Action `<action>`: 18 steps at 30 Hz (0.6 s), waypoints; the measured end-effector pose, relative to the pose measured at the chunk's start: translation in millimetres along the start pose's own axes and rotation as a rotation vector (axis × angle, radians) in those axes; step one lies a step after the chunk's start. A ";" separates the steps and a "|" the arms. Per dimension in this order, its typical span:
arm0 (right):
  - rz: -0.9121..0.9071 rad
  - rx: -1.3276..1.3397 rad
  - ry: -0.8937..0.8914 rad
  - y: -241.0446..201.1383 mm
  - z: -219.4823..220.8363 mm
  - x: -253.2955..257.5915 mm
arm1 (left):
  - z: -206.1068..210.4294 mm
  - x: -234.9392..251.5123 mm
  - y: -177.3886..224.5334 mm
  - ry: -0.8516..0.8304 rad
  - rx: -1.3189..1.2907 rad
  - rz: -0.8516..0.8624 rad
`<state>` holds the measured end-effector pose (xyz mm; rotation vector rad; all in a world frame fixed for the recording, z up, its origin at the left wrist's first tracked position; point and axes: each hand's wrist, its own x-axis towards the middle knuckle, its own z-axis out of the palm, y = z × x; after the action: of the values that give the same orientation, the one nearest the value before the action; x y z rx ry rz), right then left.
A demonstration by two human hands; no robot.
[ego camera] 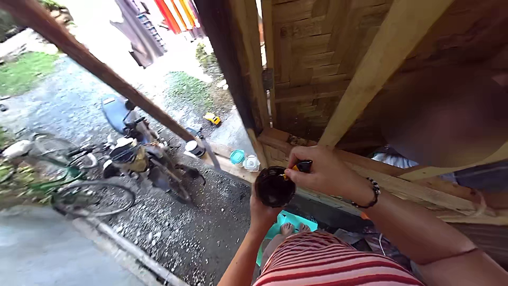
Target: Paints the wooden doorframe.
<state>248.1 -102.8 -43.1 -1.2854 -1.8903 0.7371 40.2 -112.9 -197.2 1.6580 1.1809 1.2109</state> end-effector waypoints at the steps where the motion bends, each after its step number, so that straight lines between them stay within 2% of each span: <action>1: 0.009 0.035 0.001 -1.2 -4.9 -2.7 | 0.8 -0.3 -1.1 -0.005 -0.001 -0.017; 6: -0.016 0.081 0.051 -2.7 -24.4 -19.7 | 7.0 1.0 3.2 -0.030 -0.020 -0.036; 18: 0.022 0.063 0.184 -2.4 -40.3 -43.3 | 16.1 8.9 10.6 -0.070 -0.007 -0.025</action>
<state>290.2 -141.8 -28.7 -1.2909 -1.6957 0.6608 59.3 -108.3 -189.3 1.6620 1.1499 1.1315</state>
